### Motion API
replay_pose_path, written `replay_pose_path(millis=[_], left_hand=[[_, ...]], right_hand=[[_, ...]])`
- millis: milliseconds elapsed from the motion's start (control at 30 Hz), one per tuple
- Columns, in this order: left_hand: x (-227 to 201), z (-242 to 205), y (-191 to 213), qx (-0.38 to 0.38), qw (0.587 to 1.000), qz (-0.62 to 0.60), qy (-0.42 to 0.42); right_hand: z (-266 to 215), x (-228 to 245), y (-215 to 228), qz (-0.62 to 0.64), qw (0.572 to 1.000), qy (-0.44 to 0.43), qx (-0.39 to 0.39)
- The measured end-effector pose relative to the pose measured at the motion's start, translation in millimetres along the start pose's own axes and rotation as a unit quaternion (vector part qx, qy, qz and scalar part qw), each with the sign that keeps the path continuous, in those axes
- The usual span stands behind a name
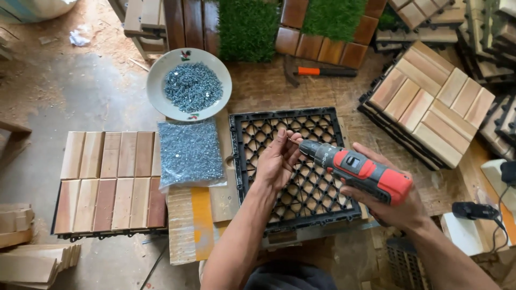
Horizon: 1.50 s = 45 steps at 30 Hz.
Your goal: Screwing wooden slats onto a plastic grid base using a power drill to assemble interlocking floor tiles.
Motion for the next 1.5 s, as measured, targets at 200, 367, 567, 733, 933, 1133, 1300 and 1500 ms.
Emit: replay_pose_path(millis=[200,367,567,733,933,1133,1300,1500], left_hand=[[-3,-2,2,-0.012,0.998,-0.036,-0.045],[-5,-8,0,0.009,0.998,-0.037,-0.057],[1,1,11,-0.006,0.997,-0.037,-0.062],[-4,2,19,-0.009,0.999,0.041,-0.019],[-35,9,21,-0.019,0.814,0.552,-0.183],[-22,1,8,0.023,0.294,0.904,-0.309],[-22,2,8,0.029,0.298,0.915,-0.270],[-17,17,20,0.019,0.295,0.920,-0.257]], right_hand=[[-1,-1,-8,-0.025,0.997,0.067,-0.009],[-3,-3,-11,-0.006,0.998,0.068,-0.006],[-5,1,-26,0.001,0.994,0.072,-0.085],[8,2,1,-0.020,0.998,-0.032,-0.050],[47,33,33,0.022,0.981,-0.190,0.016],[76,37,32,-0.020,0.948,-0.314,0.056],[98,38,23,0.009,0.959,-0.276,0.066],[122,48,10,-0.053,0.945,-0.292,0.139]])
Point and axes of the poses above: each hand's wrist, its own z-axis towards the middle knuckle, its own y-axis out of the back of the hand, x = y × z, the point moved 4 cm from there along z, towards the middle knuckle, and after that the axes turned 3 degrees about -y, right-handed, at the moved point
